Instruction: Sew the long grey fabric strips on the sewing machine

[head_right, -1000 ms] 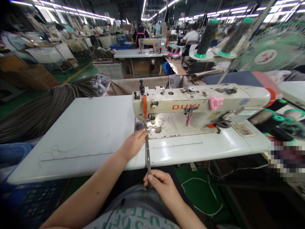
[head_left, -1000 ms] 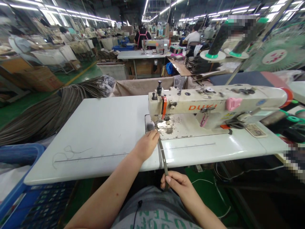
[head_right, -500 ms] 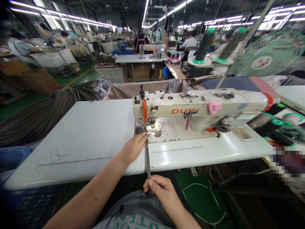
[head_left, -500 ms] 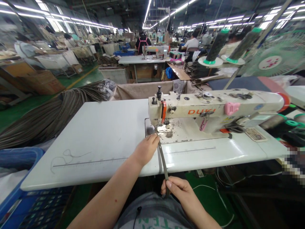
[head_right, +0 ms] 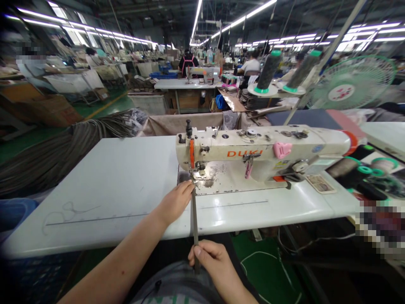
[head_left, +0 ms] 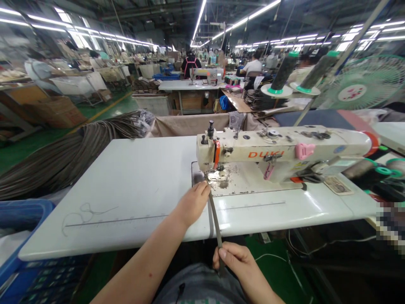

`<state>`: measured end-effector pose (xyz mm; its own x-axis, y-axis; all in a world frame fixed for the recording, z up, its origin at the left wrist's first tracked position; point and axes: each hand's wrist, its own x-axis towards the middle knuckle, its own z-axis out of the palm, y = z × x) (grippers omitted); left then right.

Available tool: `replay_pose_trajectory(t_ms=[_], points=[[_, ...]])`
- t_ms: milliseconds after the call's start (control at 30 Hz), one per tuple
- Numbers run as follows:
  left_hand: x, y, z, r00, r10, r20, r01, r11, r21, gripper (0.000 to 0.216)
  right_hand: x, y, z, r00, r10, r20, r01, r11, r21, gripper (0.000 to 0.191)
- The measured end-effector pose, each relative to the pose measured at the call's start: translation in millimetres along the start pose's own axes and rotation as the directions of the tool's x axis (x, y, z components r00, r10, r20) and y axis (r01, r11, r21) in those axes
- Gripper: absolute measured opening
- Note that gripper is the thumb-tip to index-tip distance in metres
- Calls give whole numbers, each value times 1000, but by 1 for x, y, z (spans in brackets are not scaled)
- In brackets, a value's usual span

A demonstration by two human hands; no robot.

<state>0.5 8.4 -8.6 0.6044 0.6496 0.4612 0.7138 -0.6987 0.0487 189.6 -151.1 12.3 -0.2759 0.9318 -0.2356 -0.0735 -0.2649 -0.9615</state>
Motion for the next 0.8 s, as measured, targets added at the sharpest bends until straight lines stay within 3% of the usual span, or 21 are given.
replay_pose_trajectory(t_ms=[167, 367, 567, 800], points=[[-2, 1, -2, 1000, 2, -10, -2, 1000, -5, 27, 2, 2, -1, 998, -25, 54, 27, 999, -24, 42], [-2, -1, 1, 1000, 24, -2, -24, 1000, -6, 27, 5, 4, -1, 993, -115, -15, 112, 983, -143, 39], [-4, -3, 3, 1000, 20, -4, -20, 1000, -24, 25, 7, 4, 4, 998, 7, -55, -3, 997, 72, 39], [-3, -1, -1, 1000, -2, 0, 2, 1000, -26, 25, 5, -3, 4, 999, 31, -23, -30, 999, 32, 40]])
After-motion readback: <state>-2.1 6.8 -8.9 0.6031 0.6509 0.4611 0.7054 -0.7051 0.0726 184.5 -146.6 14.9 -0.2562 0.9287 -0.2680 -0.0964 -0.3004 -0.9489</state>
